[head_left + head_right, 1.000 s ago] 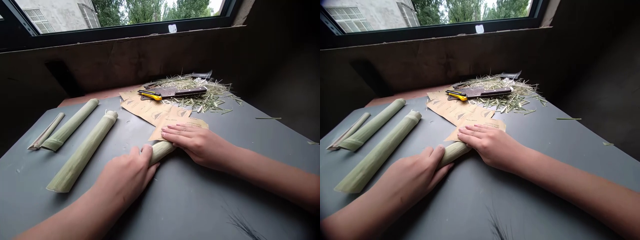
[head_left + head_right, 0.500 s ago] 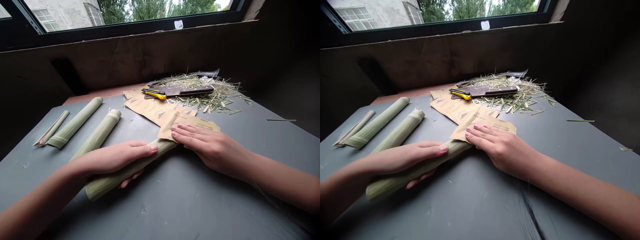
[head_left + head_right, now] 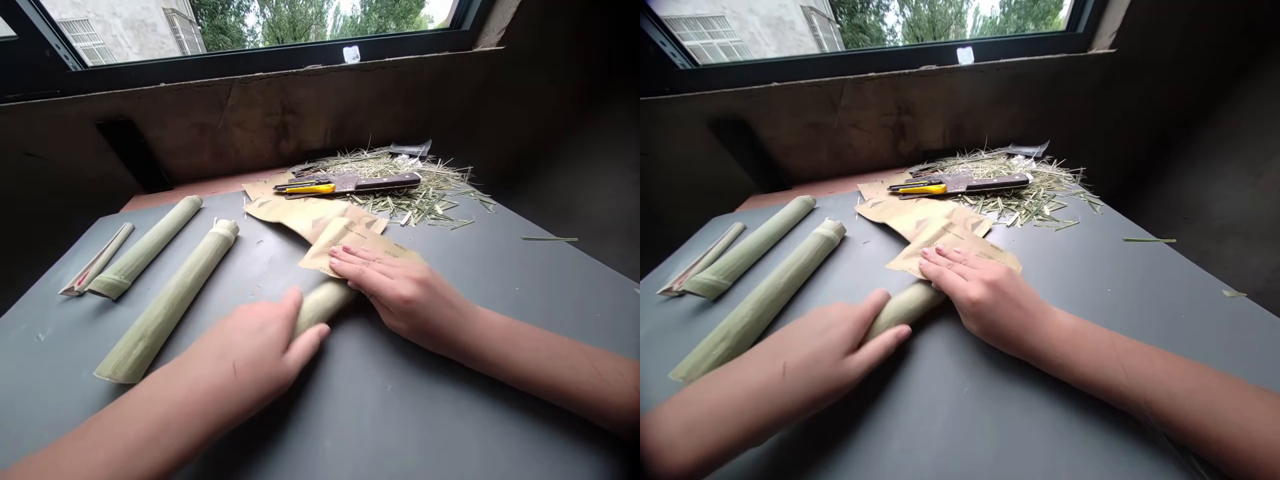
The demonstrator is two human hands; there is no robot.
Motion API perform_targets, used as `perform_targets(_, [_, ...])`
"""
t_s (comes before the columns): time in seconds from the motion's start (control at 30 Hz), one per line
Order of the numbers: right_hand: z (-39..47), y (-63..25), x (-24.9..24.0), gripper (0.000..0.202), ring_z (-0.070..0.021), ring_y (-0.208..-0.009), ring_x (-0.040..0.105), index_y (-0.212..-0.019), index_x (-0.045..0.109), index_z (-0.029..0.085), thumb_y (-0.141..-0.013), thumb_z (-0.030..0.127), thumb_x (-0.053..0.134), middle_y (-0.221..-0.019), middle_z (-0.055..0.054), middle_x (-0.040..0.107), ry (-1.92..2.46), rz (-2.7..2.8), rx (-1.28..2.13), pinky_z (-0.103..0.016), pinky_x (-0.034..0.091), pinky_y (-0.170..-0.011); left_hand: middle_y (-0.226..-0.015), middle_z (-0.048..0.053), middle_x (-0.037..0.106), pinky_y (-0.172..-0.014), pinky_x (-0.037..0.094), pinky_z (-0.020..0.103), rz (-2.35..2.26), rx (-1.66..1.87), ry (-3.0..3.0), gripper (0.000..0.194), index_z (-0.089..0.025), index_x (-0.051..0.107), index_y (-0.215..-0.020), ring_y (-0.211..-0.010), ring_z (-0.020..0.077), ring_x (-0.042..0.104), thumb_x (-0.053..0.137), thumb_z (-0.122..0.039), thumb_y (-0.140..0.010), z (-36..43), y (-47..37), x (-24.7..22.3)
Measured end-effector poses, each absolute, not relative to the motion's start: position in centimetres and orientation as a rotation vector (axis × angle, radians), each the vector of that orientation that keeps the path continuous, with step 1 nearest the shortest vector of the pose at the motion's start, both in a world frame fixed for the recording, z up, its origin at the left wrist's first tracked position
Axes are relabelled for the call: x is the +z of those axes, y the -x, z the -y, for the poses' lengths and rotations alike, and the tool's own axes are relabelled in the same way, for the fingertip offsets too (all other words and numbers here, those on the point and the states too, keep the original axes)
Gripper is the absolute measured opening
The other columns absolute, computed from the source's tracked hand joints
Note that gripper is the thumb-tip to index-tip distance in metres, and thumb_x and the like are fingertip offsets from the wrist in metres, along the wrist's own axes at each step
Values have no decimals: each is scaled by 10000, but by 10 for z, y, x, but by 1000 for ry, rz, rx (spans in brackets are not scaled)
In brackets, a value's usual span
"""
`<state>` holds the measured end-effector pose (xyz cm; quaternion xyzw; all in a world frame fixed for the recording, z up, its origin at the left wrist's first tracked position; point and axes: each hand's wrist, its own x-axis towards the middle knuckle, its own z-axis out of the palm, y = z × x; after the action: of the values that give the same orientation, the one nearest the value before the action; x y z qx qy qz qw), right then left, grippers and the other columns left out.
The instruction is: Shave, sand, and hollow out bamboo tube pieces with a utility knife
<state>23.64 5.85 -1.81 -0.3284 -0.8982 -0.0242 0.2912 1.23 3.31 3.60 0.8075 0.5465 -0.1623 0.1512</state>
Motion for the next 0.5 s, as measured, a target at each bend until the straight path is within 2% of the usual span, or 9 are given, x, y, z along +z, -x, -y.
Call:
perform_targets(0.17, [-57,-251,-3,360,-207,-1131,696,-1285,632,207,-995,116,439,-1244,-48,725,1077,2325,96,-324,584,-973,-775,36,721,-512,372,340,-1481,-539,-2363,301,-262,496,-974,-655,302,705,299,-488,-992,-12,-21,31])
perform_targets(0.27, [-50,-251,-1,363,-217,-1209,648,-1270,637,152,-984,89,422,-1260,-91,713,930,2449,90,-349,536,-1047,-765,42,720,-497,392,349,-1520,-544,-2418,310,-266,516,-997,-643,317,709,299,-488,-989,-9,-22,28])
perform_targets(0.4, [-41,-243,-8,408,-269,-1292,576,-1295,622,47,-930,6,444,-1367,-153,627,749,2558,-56,-427,455,-1131,-775,57,718,-529,442,351,-1537,-457,-2427,358,-251,556,-1054,-665,310,710,319,-506,-970,-19,-15,29])
perform_targets(0.5, [-44,-240,-15,426,-288,-1324,542,-1332,593,19,-926,-13,469,-1398,-168,596,714,2544,-126,-456,434,-1146,-747,16,695,-550,494,300,-1428,-312,-2009,458,-262,589,-980,-674,248,704,344,-647,-933,-36,-2,37])
